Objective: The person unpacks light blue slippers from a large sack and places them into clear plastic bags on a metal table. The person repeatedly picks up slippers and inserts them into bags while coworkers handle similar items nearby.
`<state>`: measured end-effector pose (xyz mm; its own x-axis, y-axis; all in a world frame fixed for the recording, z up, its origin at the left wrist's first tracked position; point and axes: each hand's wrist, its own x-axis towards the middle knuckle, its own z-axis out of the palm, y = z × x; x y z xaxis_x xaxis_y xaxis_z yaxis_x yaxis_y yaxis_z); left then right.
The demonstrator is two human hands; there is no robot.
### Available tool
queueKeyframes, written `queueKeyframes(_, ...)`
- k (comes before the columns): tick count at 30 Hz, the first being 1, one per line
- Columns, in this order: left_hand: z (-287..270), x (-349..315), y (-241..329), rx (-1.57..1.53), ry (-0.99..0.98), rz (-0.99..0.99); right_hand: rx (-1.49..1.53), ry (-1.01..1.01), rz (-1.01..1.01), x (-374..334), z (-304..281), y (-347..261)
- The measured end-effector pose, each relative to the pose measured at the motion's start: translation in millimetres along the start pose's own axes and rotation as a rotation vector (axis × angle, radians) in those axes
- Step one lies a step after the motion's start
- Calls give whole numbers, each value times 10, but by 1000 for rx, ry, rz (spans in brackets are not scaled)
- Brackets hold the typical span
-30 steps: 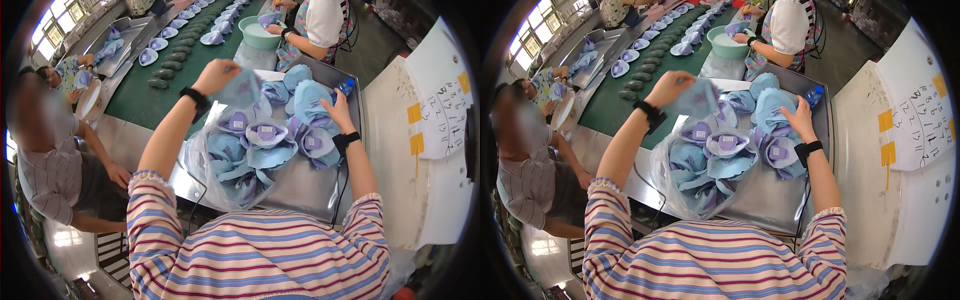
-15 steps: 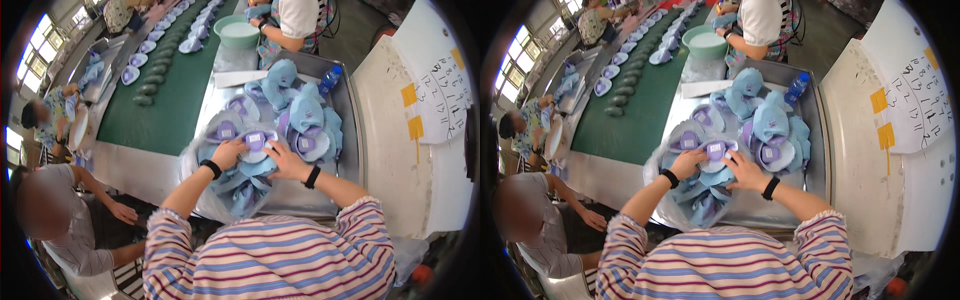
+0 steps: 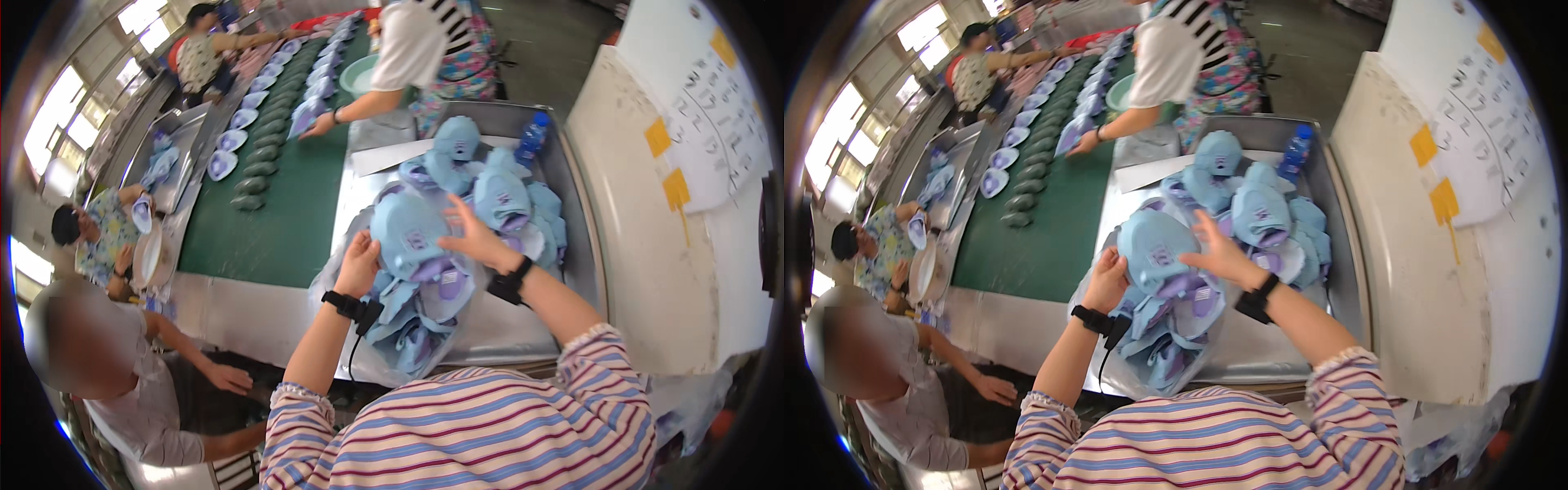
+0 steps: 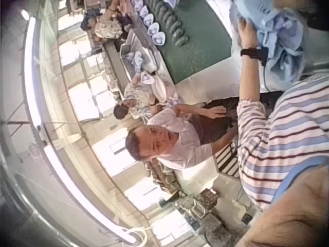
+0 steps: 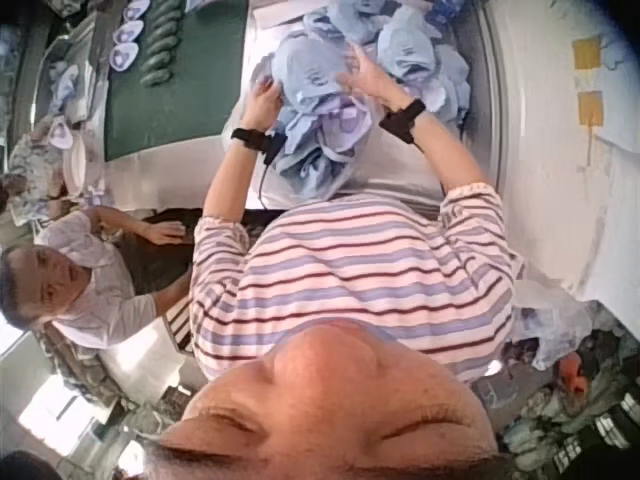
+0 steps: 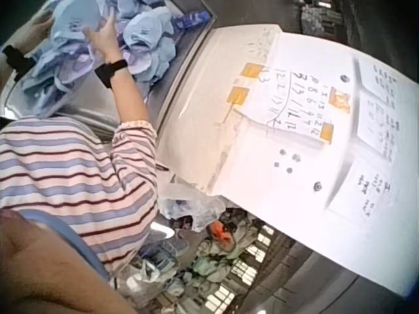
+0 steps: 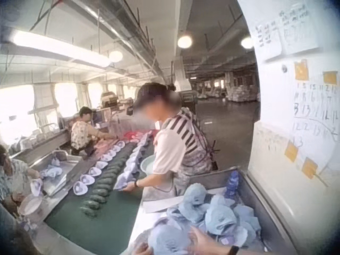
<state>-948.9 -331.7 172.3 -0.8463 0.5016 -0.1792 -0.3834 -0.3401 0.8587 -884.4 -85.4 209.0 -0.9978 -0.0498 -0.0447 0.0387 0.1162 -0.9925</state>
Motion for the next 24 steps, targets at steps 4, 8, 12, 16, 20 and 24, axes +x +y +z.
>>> queueKeyframes(4, 203, -228, -305, 636, -269, -90, 234, -101, 276, 64, -171, 346)
queueKeyframes(8, -281, -39, -257, 1243, 26, 421, 593, 115, 437, -267, -749, 688)
queueKeyframes(12, -618, 459, -161, 1517, 385, 601, 276, 636, 226, -59, -1071, 651)
queueKeyframes(16, -625, 696, -61, 1489, 270, 216, -184, 900, -393, 118, -1011, 147)
queueKeyframes(20, -727, 576, 186, 901, 213, 596, -153, 302, -248, -174, -846, -148)
queueKeyframes(24, -450, 348, 593, -201, -344, 282, -210, 21, -185, -272, -331, -233)
